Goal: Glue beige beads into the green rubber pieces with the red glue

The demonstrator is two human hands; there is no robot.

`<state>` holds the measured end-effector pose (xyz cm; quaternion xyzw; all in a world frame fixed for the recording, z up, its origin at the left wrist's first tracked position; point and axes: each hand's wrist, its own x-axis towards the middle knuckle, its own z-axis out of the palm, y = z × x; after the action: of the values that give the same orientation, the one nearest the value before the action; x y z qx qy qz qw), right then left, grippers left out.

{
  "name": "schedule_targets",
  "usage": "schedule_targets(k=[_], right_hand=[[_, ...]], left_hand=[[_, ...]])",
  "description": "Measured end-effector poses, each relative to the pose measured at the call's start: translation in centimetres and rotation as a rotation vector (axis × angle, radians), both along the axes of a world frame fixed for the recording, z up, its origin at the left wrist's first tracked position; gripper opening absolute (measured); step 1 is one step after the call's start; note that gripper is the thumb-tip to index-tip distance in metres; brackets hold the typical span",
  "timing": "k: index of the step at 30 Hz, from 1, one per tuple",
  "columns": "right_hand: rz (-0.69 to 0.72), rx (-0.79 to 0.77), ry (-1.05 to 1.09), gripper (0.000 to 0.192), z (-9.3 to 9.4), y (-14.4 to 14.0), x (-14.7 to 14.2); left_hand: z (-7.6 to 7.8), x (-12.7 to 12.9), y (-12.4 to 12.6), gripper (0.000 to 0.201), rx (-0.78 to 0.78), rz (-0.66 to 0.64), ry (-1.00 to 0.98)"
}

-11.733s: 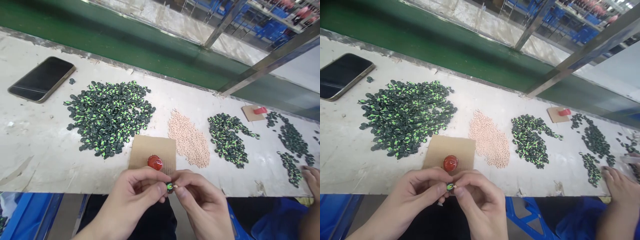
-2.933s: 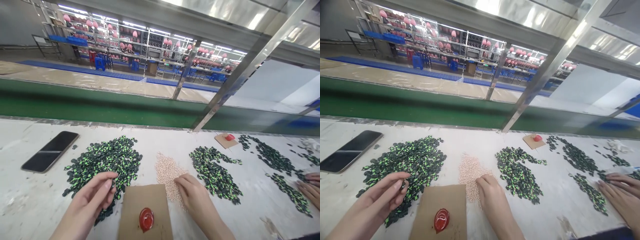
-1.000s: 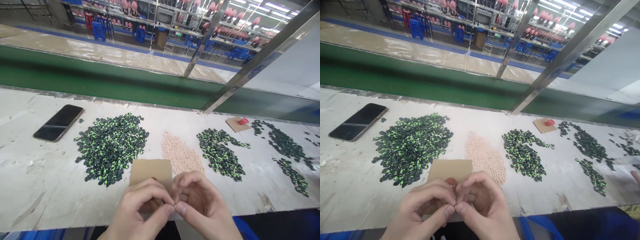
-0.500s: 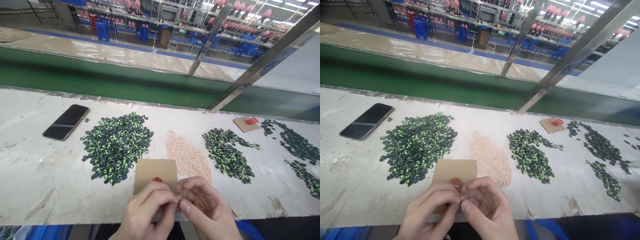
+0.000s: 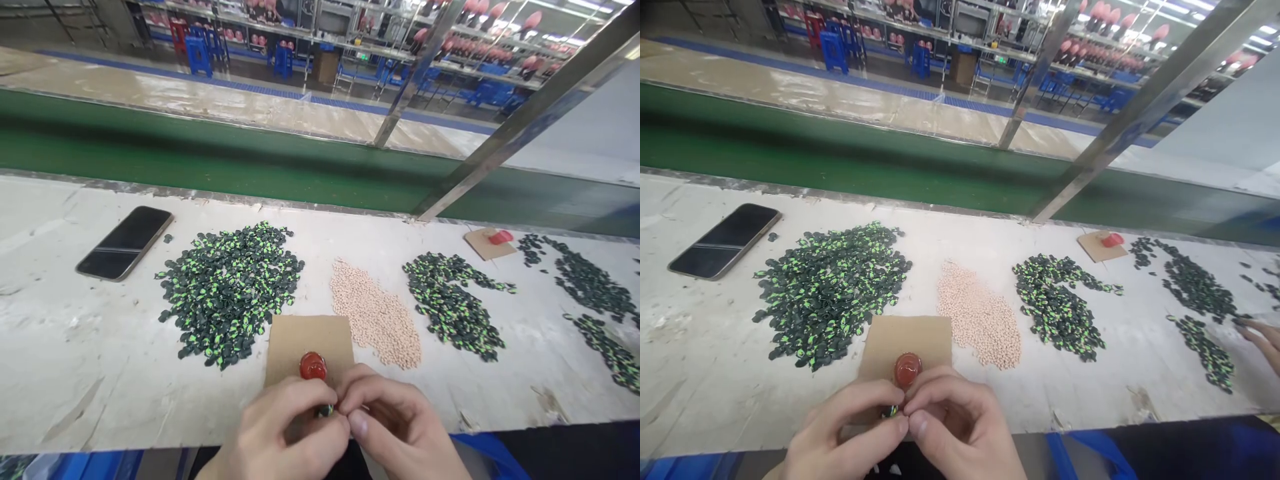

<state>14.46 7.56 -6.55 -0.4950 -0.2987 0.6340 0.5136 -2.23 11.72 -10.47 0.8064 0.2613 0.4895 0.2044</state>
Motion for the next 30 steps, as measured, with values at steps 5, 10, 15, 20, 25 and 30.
schedule_targets(k=[5,10,15,20,25,30], right_hand=[[0.024,-0.021,-0.003,0.017,0.6,-0.2,-0.2],[-0.065,-0.037,-0.056,0.020,0.4,-0.4,-0.8],[-0.139,-0.045,-0.112,0.019,0.4,-0.2,-1.1],[-0.175,-0.052,-0.096,0.017,0.2,-0.2,-1.4],[-0.137,-0.071,-0.036,0.019,-0.3,-0.3,-1.4],[-0.075,0.026,-0.156,0.014,-0.7,-0.6,-0.4]], left_hand=[[0.7,-0.2,0.1,0.024,0.110,0.034,0.010],[1.8,-0.3,0.4,0.022,-0.061,-0.010,-0.057],[1.9,-0.2,0.4,0.015,-0.094,-0.029,-0.061],[1.3,0.0,0.0,0.019,-0.112,-0.004,-0.047],[1.1,0.0,0.0,0.020,-0.111,0.038,-0.071],[1.1,0.0,-0.2,0.017,-0.172,0.009,-0.114]])
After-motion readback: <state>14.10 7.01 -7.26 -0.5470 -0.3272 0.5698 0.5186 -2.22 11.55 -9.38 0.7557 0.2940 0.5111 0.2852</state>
